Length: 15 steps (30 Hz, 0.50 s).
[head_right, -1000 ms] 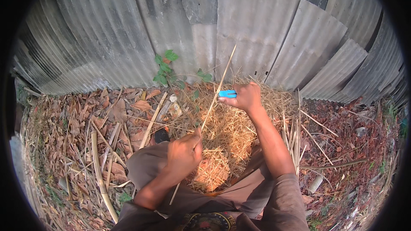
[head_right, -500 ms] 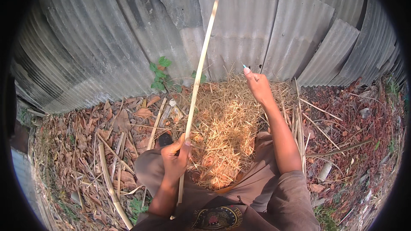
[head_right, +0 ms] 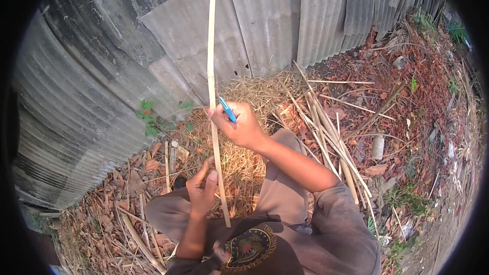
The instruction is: The person sits on the ground and uses a blue utility knife to shave a long bamboo stick, removing thin strips from its surface. The person holds the stick with one hand and scrapes it with the knife in the other hand, occasionally rotating the stick to work on different sides.
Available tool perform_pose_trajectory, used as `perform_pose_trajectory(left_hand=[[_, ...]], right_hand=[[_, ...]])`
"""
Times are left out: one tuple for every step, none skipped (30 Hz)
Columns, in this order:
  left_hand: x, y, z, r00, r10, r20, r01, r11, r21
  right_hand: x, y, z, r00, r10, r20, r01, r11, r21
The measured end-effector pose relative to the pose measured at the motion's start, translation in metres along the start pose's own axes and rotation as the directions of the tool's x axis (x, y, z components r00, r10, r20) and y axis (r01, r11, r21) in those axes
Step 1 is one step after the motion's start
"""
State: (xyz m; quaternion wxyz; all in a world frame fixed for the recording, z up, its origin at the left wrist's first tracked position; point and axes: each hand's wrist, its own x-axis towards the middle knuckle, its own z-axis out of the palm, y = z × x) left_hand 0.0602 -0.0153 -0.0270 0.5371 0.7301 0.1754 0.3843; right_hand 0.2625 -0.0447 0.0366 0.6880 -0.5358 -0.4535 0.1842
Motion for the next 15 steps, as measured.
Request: perform_pose_trajectory(left_hand=[[-0.002,0.001,-0.002,0.995,-0.09,0.037,0.094,0.989,-0.111],[0.0,0.005,-0.004,0.993,-0.111,0.033,0.114,0.988,-0.103],[0.006,0.012,-0.006,0.991,-0.129,0.024,0.131,0.987,-0.092],[0.01,0.016,-0.01,0.989,-0.145,0.013,0.145,0.986,-0.082],[0.012,0.012,-0.016,0.987,-0.159,-0.033,0.158,0.987,-0.036],[0.014,0.014,-0.023,0.982,-0.183,-0.037,0.182,0.983,-0.006],[0.019,0.018,-0.031,0.978,-0.203,-0.041,0.204,0.979,0.019],[0.024,0.019,-0.039,0.974,-0.222,-0.048,0.224,0.973,0.047],[0.026,0.016,-0.049,0.965,-0.251,-0.071,0.255,0.966,0.042],[0.029,0.012,-0.058,0.956,-0.28,-0.092,0.284,0.958,0.033],[0.032,0.021,-0.066,0.967,-0.244,-0.075,0.253,0.956,0.149],[0.033,0.018,-0.073,0.963,-0.254,-0.09,0.264,0.954,0.142],[0.035,0.017,-0.081,0.96,-0.26,-0.106,0.274,0.952,0.141],[0.037,0.014,-0.089,0.957,-0.266,-0.115,0.28,0.951,0.134],[0.038,0.013,-0.087,0.958,-0.268,-0.106,0.28,0.951,0.131]], right_hand=[[0.009,-0.01,-0.019,0.995,-0.08,-0.067,0.079,0.997,-0.019],[0.019,-0.023,-0.042,0.978,-0.162,-0.128,0.157,0.987,-0.044],[0.027,-0.039,-0.069,0.973,-0.159,-0.165,0.135,0.98,-0.146],[0.033,-0.058,-0.098,0.966,-0.162,-0.2,0.11,0.963,-0.247],[0.038,-0.077,-0.122,0.953,-0.126,-0.276,0.039,0.952,-0.302],[0.04,-0.09,-0.146,0.931,-0.092,-0.354,-0.041,0.935,-0.351],[0.04,-0.102,-0.175,0.926,-0.144,-0.35,-0.038,0.884,-0.465],[0.036,-0.11,-0.2,0.921,-0.196,-0.337,-0.034,0.821,-0.57],[0.028,-0.115,-0.217,0.91,-0.224,-0.348,-0.054,0.769,-0.636],[0.02,-0.12,-0.234,0.899,-0.254,-0.357,-0.077,0.71,-0.7],[0.01,-0.116,-0.247,0.906,-0.253,-0.339,-0.1,0.651,-0.752],[-0.003,-0.108,-0.259,0.912,-0.252,-0.323,-0.121,0.587,-0.8],[-0.018,-0.098,-0.27,0.918,-0.251,-0.308,-0.139,0.523,-0.841],[-0.036,-0.088,-0.28,0.911,-0.273,-0.309,-0.141,0.498,-0.855],[-0.058,-0.072,-0.289,0.904,-0.295,-0.311,-0.145,0.472,-0.87]])
